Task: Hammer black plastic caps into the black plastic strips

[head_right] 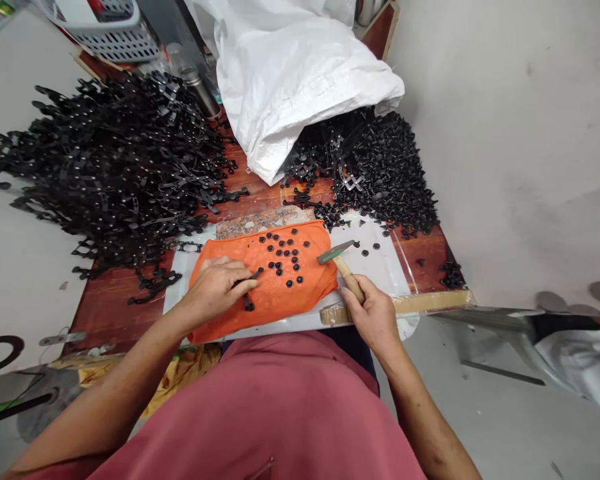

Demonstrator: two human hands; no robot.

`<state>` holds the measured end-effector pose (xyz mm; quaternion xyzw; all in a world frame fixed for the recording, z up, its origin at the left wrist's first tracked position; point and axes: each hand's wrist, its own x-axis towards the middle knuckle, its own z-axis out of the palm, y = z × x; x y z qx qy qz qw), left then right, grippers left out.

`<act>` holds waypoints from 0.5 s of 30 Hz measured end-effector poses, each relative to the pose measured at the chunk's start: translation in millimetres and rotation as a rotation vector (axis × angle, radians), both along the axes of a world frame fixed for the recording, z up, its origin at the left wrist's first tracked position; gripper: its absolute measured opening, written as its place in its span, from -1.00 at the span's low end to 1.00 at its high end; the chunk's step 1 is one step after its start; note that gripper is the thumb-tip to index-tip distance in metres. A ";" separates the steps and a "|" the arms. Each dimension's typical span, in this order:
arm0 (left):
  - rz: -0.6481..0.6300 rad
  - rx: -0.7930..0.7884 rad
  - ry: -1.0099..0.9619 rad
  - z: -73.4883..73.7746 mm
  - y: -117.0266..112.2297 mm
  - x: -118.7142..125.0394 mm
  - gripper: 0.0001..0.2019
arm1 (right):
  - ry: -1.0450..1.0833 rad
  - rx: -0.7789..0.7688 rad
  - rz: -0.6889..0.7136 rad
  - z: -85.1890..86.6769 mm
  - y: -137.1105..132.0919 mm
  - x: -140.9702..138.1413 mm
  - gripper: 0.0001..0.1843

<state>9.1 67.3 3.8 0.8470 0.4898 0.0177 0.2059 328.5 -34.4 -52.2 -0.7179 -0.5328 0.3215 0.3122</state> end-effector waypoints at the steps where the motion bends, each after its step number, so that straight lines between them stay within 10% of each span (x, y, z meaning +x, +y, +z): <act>1: 0.030 0.071 0.052 1.1 -1.5 0.0 -0.68 | 0.000 -0.001 0.003 -0.7 -0.1 0.6 -0.62; 4: 0.101 0.208 0.136 5.2 -5.2 3.4 -0.69 | -0.012 -0.007 0.011 -1.1 -0.3 1.1 -0.62; 15: 0.058 -0.063 -0.092 -12.6 -1.4 13.5 -0.62 | -0.032 -0.007 0.045 2.3 0.7 0.4 -0.63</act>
